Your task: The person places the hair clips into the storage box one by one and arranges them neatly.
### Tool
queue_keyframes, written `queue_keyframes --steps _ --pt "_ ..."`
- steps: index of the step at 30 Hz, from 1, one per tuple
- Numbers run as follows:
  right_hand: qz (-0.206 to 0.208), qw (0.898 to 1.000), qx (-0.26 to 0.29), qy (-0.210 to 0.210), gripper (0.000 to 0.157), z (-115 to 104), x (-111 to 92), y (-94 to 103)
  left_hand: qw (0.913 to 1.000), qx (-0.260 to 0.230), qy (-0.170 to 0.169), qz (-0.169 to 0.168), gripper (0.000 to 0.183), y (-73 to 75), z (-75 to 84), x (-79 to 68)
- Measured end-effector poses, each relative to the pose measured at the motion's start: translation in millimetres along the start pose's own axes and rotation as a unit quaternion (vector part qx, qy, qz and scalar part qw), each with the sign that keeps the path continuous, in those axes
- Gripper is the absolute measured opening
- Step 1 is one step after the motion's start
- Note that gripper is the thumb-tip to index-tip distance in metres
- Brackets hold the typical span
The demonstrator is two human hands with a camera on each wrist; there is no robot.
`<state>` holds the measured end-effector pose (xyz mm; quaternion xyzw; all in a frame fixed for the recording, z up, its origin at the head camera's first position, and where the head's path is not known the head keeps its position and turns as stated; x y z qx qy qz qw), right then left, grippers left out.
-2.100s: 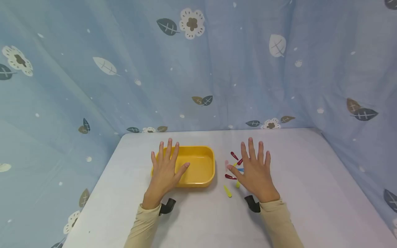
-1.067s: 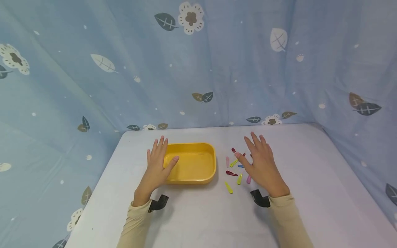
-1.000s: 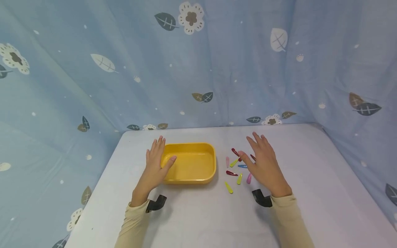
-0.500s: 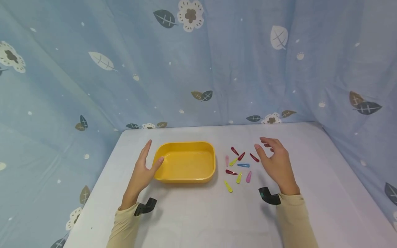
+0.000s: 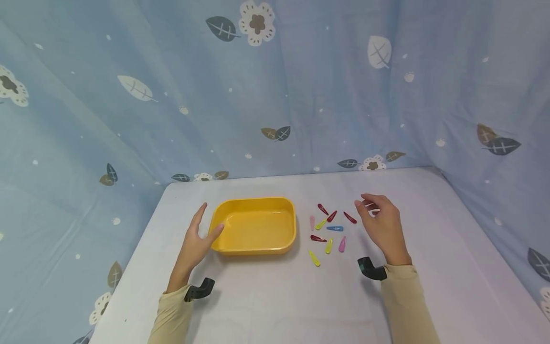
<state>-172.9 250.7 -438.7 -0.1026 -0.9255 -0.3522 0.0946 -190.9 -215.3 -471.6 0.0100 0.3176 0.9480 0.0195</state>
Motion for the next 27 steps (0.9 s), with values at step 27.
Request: queue_keyframes --steps 27 --pt "-0.046 0.996 -0.024 -0.072 0.04 36 10 -21.1 0.997 -0.022 0.016 -0.072 0.113 -15.8 -33.1 4.4"
Point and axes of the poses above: each hand's wrist, its own x-axis towards the middle knuckle, its own y-axis out of the back of the hand, z = x × y, the point moved 2 cm from there along x, towards the middle knuckle, and after that the axes turned 6 degrees about -z, right-handed, at the moved point
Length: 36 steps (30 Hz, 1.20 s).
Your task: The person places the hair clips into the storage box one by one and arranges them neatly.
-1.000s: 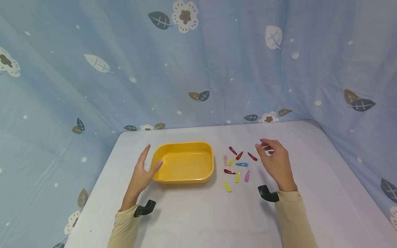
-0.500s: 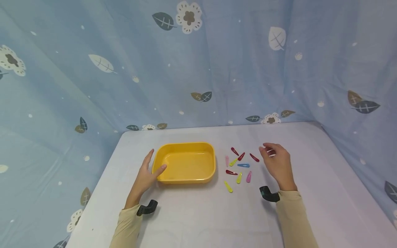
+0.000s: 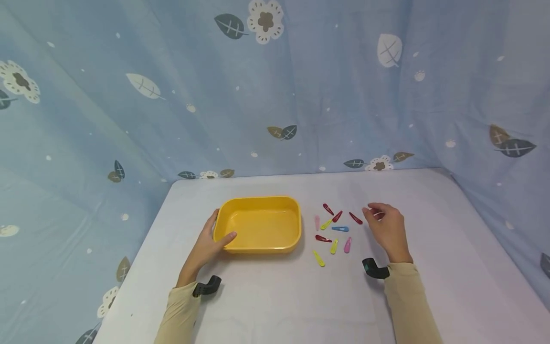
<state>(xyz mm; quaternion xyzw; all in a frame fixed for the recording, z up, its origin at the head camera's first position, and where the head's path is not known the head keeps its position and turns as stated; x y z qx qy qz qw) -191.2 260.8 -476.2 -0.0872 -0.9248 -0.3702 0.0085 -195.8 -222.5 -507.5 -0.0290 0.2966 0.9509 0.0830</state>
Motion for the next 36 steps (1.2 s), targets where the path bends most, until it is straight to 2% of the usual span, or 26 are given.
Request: queue_keyframes --steps 4,11,16,22,31,36 --pt "-0.02 1.0 -0.004 -0.023 0.041 4 3 -4.4 0.9999 -0.002 0.001 -0.011 0.117 -0.4 -1.0 -0.8" --pt "-0.045 0.998 -0.005 -0.049 0.04 11 7 -10.8 0.9992 -0.003 0.025 -0.032 0.128 -0.3 -3.0 -0.5" --pt "-0.052 0.997 -0.005 -0.049 0.038 13 8 -14.4 0.9978 -0.018 0.033 -0.054 0.137 0.9 -1.4 -2.4" --pt "-0.047 0.998 -0.011 -0.036 0.037 16 9 -15.8 0.9969 -0.034 0.012 -0.069 0.145 2.5 -1.5 -2.6" --pt "-0.047 0.998 -0.015 -0.036 0.035 21 11 -18.4 0.9971 -0.041 -0.02 -0.062 0.141 -3.8 -2.0 3.3" --pt "-0.047 0.998 -0.009 -0.032 0.034 23 13 -20.1 0.9971 -0.046 -0.021 -0.058 0.14 -8.2 0.5 5.2"
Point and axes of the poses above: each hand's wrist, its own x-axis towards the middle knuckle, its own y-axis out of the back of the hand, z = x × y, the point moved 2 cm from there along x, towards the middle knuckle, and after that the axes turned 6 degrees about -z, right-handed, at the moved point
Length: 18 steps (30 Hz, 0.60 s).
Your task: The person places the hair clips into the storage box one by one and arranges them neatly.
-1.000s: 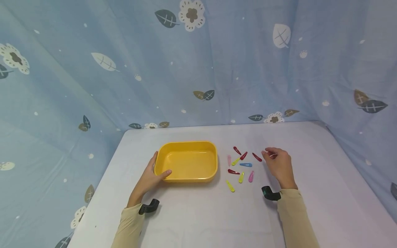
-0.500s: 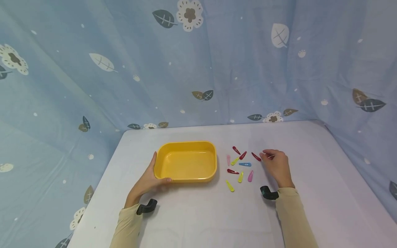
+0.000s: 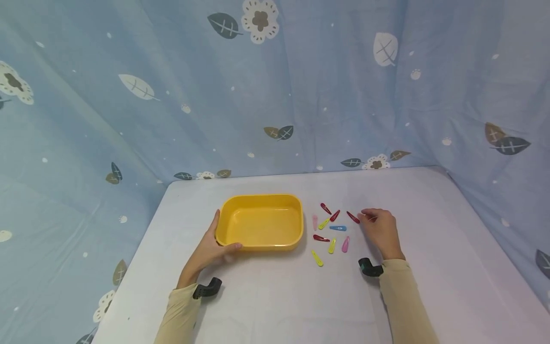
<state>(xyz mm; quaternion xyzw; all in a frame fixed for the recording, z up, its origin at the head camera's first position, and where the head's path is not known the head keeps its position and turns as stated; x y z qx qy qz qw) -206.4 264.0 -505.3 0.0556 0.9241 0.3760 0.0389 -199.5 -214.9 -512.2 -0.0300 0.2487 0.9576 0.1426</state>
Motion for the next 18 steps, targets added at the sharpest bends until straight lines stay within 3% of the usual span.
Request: queue_keyframes --steps 18 --pt "-0.044 0.998 -0.004 -0.033 0.032 6.8 0.2 -8.4 0.9998 -0.008 0.018 0.008 0.139 -3.8 3.3 1.1"
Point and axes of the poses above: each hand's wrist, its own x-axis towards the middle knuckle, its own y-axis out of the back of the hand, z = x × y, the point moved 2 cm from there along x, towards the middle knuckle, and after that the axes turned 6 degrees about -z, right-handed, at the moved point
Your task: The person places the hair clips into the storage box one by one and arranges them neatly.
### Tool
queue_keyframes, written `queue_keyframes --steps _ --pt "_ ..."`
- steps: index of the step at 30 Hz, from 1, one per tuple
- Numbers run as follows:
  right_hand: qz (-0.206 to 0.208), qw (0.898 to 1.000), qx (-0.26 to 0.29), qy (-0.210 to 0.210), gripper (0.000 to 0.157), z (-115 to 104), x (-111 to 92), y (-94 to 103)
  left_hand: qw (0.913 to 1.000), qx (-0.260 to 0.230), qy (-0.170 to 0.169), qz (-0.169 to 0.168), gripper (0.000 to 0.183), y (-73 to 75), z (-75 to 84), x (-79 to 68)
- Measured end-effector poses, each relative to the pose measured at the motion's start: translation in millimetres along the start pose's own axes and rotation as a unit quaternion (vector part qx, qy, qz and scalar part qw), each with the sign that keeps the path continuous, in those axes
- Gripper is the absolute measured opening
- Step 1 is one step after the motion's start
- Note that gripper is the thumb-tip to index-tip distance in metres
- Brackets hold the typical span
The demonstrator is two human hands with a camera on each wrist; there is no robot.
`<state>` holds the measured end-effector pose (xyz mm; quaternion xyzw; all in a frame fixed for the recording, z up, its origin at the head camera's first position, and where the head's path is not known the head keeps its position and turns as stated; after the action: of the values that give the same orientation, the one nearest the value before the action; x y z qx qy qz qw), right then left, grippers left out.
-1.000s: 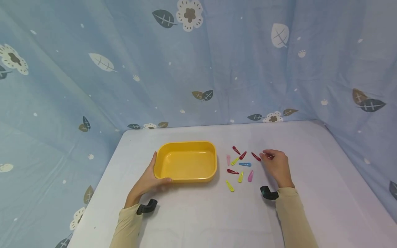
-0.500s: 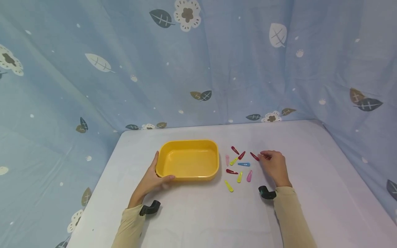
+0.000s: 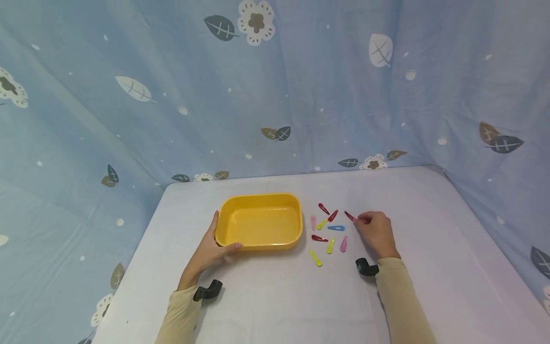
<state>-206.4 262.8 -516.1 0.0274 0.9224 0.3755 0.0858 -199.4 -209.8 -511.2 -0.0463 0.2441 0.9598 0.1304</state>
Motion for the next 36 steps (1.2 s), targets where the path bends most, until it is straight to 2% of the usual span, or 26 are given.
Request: queue_keyframes --steps 14,26,36 --pt "0.018 1.0 -0.012 0.019 0.021 -2.4 0.9 -2.8 1.0 -0.001 -0.005 0.003 0.14 0.0 2.7 2.0" --pt "0.016 1.0 -0.022 0.009 0.017 -5.3 1.0 -4.7 0.9999 -0.003 -0.011 0.001 0.14 -0.7 1.8 3.0" --pt "-0.023 0.999 -0.025 -0.01 0.018 -3.0 2.5 -5.6 1.0 0.0 -0.005 0.002 0.14 -1.1 -1.2 3.1"
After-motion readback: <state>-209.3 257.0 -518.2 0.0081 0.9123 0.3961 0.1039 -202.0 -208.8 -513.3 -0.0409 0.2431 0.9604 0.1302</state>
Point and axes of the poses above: each hand's wrist, its own x-axis towards the middle knuckle, its own y-axis out of the back of the hand, z = x × y, the point moved 2 cm from there along x, towards the middle knuckle, and after that the axes turned 6 degrees about -z, right-handed, at the moved point
